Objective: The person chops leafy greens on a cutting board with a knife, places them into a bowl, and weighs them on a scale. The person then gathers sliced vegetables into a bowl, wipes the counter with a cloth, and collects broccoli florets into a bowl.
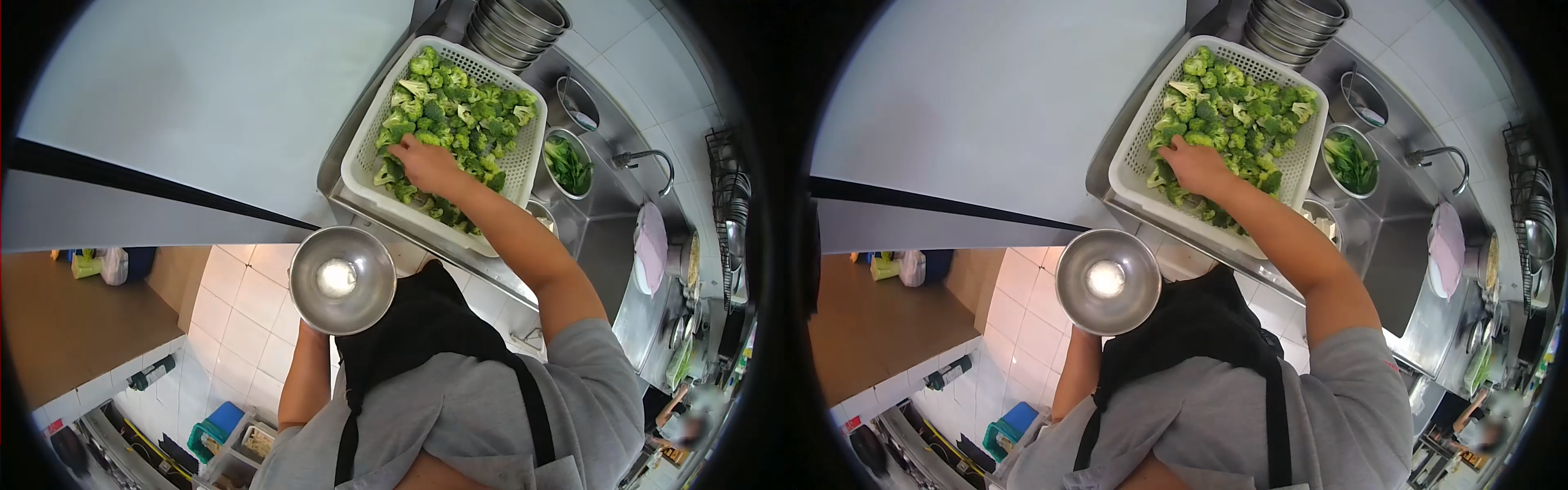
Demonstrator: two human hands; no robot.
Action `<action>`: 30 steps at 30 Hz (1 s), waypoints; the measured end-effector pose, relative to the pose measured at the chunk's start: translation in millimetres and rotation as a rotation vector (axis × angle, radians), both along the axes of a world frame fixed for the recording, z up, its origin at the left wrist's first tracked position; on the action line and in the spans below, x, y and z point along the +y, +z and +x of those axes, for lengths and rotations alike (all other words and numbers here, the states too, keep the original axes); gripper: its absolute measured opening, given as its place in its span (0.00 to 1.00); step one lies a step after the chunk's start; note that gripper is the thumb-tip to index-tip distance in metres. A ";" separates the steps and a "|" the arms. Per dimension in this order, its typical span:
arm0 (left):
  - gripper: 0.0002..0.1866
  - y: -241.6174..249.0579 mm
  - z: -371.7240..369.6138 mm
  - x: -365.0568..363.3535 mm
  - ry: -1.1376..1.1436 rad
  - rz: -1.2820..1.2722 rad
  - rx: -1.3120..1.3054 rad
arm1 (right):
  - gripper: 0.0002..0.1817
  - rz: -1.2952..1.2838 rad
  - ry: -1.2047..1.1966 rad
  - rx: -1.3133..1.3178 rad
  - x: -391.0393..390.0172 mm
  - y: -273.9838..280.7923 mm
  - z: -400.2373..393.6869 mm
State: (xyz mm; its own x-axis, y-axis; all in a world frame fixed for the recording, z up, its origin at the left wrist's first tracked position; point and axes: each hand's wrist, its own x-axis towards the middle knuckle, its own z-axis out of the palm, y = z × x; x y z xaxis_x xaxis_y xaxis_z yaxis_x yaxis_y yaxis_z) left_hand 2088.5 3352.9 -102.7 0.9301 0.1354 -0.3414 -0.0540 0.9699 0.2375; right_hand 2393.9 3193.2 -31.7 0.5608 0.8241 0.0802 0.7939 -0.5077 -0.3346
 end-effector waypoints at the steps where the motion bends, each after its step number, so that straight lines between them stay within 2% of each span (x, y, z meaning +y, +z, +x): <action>1: 0.42 -3.3 -2.5 0.9 0.001 0.042 0.040 | 0.19 -0.141 -0.019 -0.046 7.1 -4.6 -0.8; 2: 0.42 -6.7 -3.6 1.4 0.003 0.045 0.039 | 0.19 -0.281 -0.038 -0.094 11.2 -7.6 -0.3; 3: 0.41 -7.0 -1.7 1.1 0.006 0.031 0.036 | 0.19 -0.278 -0.035 -0.098 11.3 -6.8 0.4; 8: 0.41 -2.8 -1.0 -4.3 0.035 0.073 0.021 | 0.21 -0.079 -0.196 0.153 -0.2 16.6 -1.8; 12: 0.42 -5.8 2.3 -6.4 -0.010 -0.035 0.006 | 0.21 -0.110 -0.088 0.104 3.6 4.3 5.9; 14: 0.42 -4.8 7.6 -4.6 -0.024 -0.082 -0.044 | 0.21 0.082 -0.070 0.208 6.1 -8.8 17.0; 15: 0.42 -3.3 8.4 -5.0 -0.033 -0.060 -0.081 | 0.21 0.080 -0.067 0.208 4.9 -4.0 16.3; 17: 0.43 -1.0 8.6 -6.2 -0.037 -0.042 -0.115 | 0.17 0.176 -0.151 0.462 -1.7 6.3 15.8; 18: 0.43 0.5 8.8 -6.7 -0.036 -0.087 -0.109 | 0.17 0.173 -0.150 0.463 -7.3 19.9 8.5; 20: 0.43 2.0 11.8 -7.2 -0.028 -0.135 -0.108 | 0.16 0.223 -0.265 1.089 -20.5 57.7 -20.7; 23: 0.42 2.5 15.0 -13.7 -0.087 -0.130 -0.037 | 0.12 0.368 -0.046 1.124 -25.6 85.7 -80.3; 24: 0.42 2.7 19.4 -18.1 -0.079 0.002 -0.028 | 0.11 0.392 0.050 1.125 -22.4 87.3 -96.4; 25: 0.41 7.3 24.3 -22.4 -0.076 0.136 -0.017 | 0.10 0.438 0.216 0.930 -18.6 75.8 -107.6; 26: 0.41 12.4 27.6 -25.6 -0.078 0.118 0.031 | 0.08 0.479 0.372 0.729 -14.7 63.4 -116.3; 27: 0.40 14.2 30.1 -26.7 -0.090 0.095 0.046 | 0.08 0.490 0.359 0.728 -11.1 61.3 -122.8; 29: 0.39 18.7 30.6 -33.2 -0.096 0.352 0.137 | 0.08 0.287 0.460 0.624 -5.0 58.3 -131.3; 30: 0.39 16.1 29.9 -34.1 -0.112 0.353 0.137 | 0.08 0.292 0.444 0.623 -2.7 52.8 -134.5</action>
State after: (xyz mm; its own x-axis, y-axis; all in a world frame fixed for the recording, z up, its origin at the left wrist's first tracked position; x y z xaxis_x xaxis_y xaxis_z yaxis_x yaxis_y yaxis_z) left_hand 2118.3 3318.8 -86.6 0.8949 0.1669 -0.4140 0.1027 0.8256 0.5548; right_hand 2259.4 3190.5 21.1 0.1992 0.9741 0.1069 0.5249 -0.0139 -0.8510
